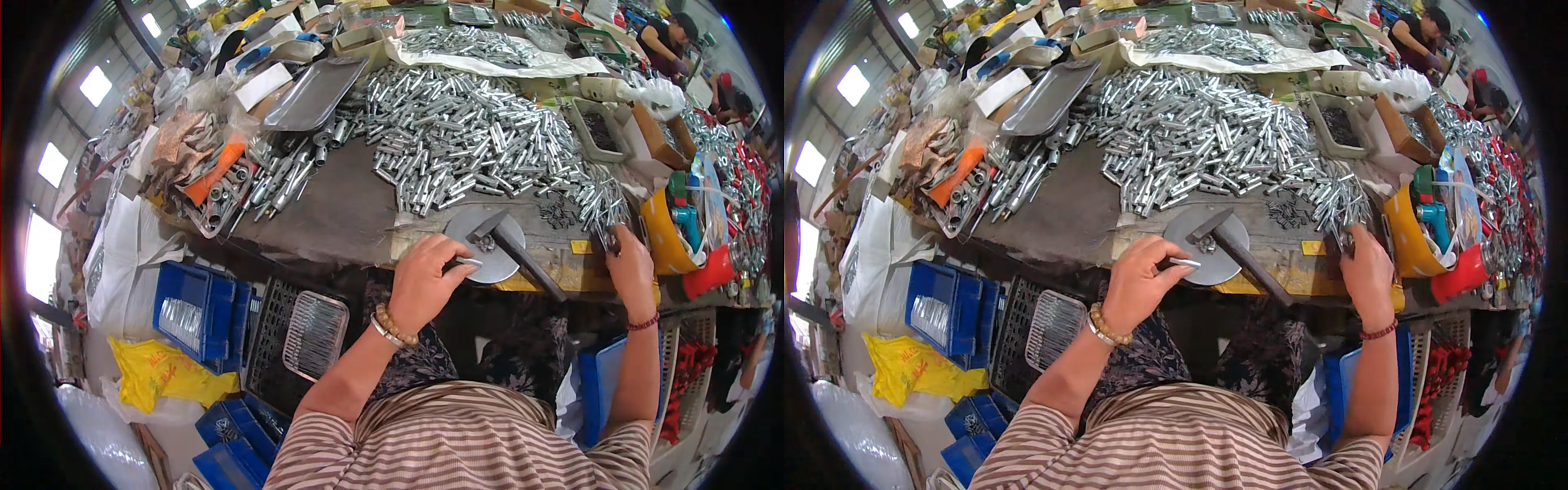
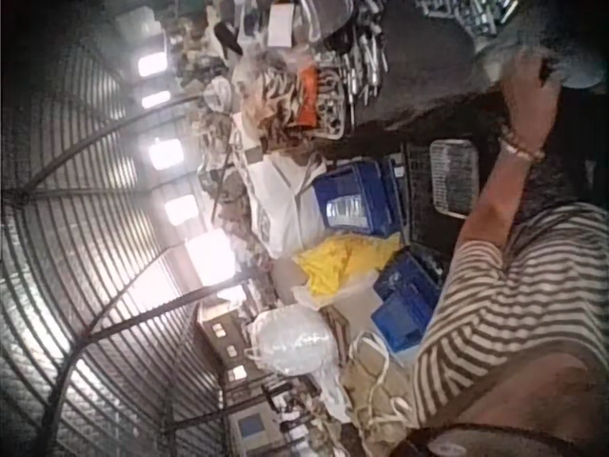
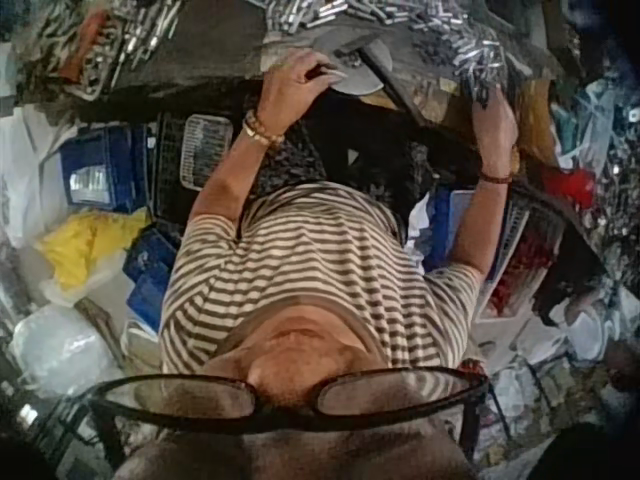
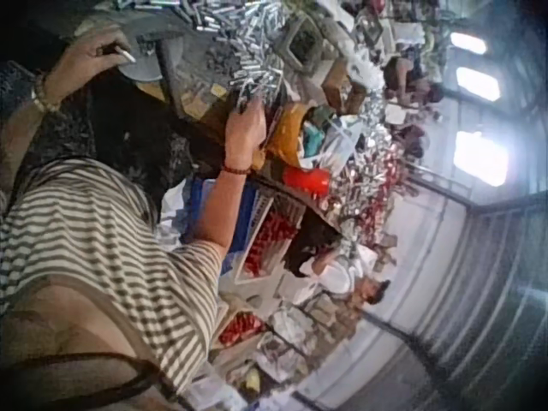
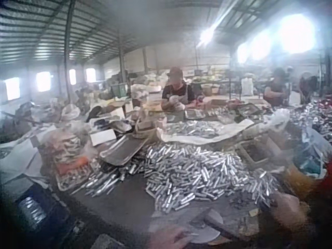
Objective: Hammering and assembling small metal components on a workbench in a factory environment.
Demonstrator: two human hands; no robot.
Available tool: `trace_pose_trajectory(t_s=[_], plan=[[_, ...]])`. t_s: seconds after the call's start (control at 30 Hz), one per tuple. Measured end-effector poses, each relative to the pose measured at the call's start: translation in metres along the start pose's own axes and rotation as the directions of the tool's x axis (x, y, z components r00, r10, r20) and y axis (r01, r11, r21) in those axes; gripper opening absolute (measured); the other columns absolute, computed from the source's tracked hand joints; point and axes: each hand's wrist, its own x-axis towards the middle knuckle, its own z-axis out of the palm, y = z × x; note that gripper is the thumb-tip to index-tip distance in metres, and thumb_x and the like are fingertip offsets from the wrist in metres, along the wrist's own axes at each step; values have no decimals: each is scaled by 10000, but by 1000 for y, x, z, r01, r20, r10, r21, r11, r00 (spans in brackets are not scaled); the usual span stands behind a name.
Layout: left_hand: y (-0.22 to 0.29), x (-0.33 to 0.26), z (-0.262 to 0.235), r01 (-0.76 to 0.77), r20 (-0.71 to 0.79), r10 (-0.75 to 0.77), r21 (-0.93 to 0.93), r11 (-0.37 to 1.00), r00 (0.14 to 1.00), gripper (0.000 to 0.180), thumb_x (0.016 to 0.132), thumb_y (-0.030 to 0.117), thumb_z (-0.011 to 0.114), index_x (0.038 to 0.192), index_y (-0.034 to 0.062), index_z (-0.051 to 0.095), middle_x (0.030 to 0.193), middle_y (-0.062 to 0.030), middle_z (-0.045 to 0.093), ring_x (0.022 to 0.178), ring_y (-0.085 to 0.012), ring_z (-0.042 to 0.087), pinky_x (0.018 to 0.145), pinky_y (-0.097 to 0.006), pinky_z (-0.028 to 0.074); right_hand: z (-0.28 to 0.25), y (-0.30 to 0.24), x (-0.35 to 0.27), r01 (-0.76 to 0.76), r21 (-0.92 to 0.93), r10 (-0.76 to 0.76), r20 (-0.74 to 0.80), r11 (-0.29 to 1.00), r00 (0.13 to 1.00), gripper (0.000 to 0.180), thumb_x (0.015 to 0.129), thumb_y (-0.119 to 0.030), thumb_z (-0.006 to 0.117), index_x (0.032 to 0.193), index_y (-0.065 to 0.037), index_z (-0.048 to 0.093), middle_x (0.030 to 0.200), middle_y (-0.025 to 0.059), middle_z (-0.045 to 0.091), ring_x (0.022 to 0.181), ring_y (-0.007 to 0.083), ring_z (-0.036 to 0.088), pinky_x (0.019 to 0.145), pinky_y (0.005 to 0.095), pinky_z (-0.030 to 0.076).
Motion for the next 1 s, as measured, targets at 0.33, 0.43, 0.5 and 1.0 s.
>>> trace_pose_trajectory(t_s=[0.33,0.43,0.5,1.0], plan=[[-3,5,-7,-104,23,101,161,982,995,174,820,166,830,934,63,749,936,-63,654,923,-282,621,800,-394,499,-23,-112,-33,343,423,-351,-61,839,934,160,796,-34,781,942,-29,715,859,126,622,775,294,635,675,375,498],[-1,3,-8,-99,35,95,167,981,995,161,819,144,825,938,64,753,956,-68,653,930,-284,621,807,-393,501,-6,-139,-34,445,434,-430,-138,783,892,149,793,-34,775,932,-61,729,870,100,633,823,328,647,718,420,527],[-3,3,-12,-93,62,84,157,983,995,151,823,127,819,948,66,758,952,-69,652,929,-282,620,808,-389,501,1,-144,-33,458,397,-443,-136,795,886,146,790,-30,772,925,-67,728,871,93,627,826,327,649,720,428,529],[-4,6,-11,-94,80,84,131,987,993,132,833,85,806,956,46,779,908,-48,639,857,-216,608,730,-330,476,10,-138,-36,523,279,-506,-133,806,852,127,780,-41,693,898,-86,711,868,59,567,870,271,632,749,414,523]])
